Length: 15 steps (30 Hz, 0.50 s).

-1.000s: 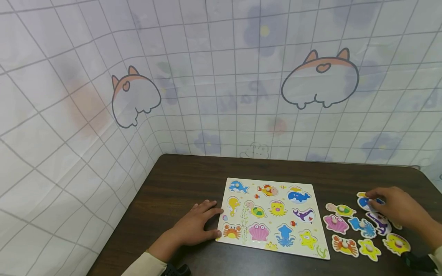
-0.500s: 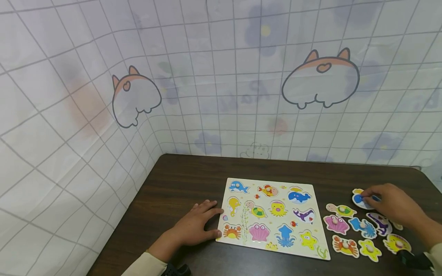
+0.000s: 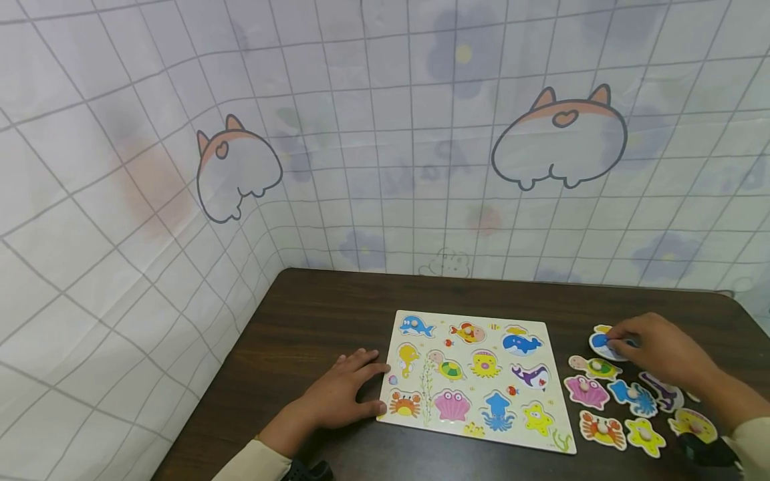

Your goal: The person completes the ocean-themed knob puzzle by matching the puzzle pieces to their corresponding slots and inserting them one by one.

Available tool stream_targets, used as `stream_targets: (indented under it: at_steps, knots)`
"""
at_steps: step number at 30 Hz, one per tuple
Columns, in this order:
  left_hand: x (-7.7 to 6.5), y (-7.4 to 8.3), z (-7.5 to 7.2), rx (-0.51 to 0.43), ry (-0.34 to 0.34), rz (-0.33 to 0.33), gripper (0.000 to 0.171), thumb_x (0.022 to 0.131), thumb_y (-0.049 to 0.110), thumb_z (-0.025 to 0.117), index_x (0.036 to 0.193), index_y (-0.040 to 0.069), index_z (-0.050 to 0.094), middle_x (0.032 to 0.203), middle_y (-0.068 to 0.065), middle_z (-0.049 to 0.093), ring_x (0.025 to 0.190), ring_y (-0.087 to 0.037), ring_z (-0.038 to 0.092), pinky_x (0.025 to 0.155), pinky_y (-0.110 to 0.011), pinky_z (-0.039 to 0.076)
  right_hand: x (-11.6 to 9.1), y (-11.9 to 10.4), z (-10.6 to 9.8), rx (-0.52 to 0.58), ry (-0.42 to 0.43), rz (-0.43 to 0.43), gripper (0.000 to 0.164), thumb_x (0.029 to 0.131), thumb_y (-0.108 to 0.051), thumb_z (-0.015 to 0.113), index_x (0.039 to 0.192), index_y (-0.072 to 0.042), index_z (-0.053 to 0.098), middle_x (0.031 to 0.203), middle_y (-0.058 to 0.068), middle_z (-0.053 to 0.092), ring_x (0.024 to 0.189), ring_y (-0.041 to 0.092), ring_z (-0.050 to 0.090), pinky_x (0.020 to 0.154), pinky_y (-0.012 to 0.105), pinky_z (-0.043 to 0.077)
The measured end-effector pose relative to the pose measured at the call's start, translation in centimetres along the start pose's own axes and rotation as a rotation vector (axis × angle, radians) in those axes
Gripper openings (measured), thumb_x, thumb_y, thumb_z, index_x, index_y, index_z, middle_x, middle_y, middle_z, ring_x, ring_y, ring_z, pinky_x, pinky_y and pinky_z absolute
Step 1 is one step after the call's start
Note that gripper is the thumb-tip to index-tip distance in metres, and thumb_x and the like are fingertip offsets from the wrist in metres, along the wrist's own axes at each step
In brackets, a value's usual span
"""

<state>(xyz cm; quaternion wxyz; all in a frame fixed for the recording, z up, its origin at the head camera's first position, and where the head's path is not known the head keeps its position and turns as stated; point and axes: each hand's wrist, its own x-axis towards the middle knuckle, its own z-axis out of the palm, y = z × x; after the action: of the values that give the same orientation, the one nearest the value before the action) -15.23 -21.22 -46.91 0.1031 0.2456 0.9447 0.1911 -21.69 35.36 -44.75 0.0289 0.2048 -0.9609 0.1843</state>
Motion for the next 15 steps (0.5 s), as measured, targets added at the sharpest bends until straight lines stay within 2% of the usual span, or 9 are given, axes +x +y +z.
stream_targets:
  at_steps: [7,15]
  knots:
    - [-0.1,0.1,-0.1,-0.002,-0.001,-0.002,0.069,0.093,0.061,0.067,0.152,0.028,0.050,0.163,-0.007,0.035,0.152,-0.034,0.025,0.120,-0.059,0.021,0.6,-2.1,0.2,-0.019,0.025,0.016,0.009,0.089,-0.014,0.079,0.098,-0.013,0.079,0.099,0.002,0.071,0.102,0.036,0.059,0.081,0.060,0.050]
    - [-0.1,0.2,-0.2,0.002,0.006,0.006,0.068,0.093,0.059,0.067,0.152,0.027,0.051,0.163,-0.007,0.036,0.152,-0.035,0.026,0.120,-0.060,0.021,1.3,-3.7,0.5,-0.020,0.022,0.016,0.009,0.092,-0.019,0.077,0.100,-0.015,0.079,0.099,0.000,0.069,0.103,0.034,0.059,0.079,0.057,0.053]
